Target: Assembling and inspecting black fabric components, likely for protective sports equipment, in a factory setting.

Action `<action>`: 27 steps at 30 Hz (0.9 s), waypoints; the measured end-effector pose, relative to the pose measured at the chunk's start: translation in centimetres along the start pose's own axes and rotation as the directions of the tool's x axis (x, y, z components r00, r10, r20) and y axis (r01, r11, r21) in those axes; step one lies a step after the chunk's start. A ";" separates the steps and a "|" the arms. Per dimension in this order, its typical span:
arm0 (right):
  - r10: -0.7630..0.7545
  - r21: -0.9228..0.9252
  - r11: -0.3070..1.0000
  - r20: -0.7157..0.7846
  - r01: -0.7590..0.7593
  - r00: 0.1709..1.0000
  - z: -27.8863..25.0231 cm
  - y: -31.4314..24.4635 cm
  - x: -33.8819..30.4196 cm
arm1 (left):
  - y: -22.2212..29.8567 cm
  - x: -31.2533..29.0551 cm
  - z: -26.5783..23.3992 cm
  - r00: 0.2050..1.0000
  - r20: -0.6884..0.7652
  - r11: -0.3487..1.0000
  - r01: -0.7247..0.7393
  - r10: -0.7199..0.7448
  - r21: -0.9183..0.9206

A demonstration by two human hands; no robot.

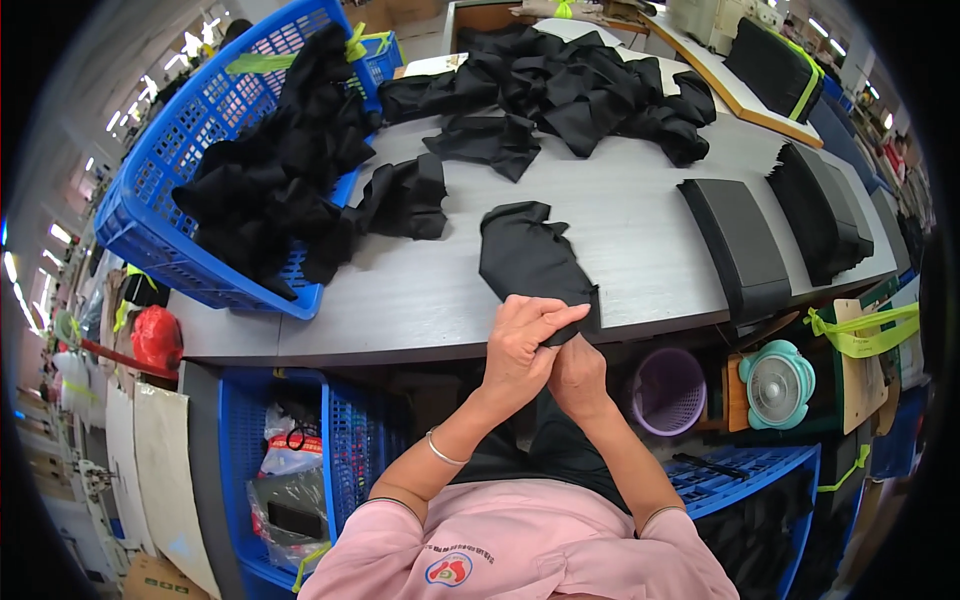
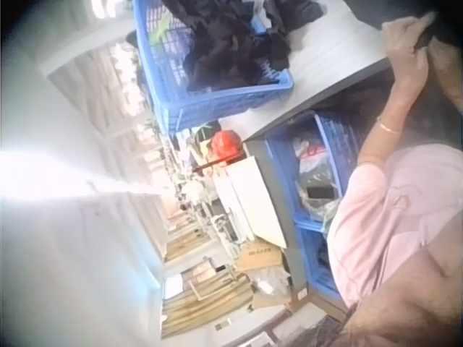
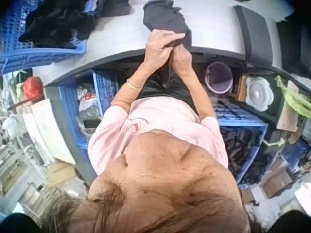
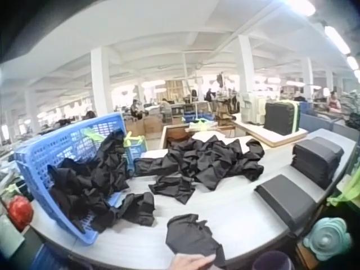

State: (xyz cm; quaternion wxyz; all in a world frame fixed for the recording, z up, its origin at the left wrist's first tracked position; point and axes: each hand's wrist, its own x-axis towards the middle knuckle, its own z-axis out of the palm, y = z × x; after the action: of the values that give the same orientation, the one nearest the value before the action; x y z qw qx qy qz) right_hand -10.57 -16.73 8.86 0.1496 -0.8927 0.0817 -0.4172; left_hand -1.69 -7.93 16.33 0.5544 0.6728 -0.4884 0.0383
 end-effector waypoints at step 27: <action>0.349 0.288 0.892 0.049 -0.348 0.936 -8.9 3.1 2.2 | 7.4 -7.3 4.5 0.950 0.242 0.960 -0.137 0.197 -0.245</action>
State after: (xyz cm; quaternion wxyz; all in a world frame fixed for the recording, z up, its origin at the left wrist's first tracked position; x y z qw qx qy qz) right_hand -16.09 -22.03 14.81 0.3517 -0.8309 0.1780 -0.3927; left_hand -12.89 -6.27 15.48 0.5517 0.5609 -0.6143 -0.0601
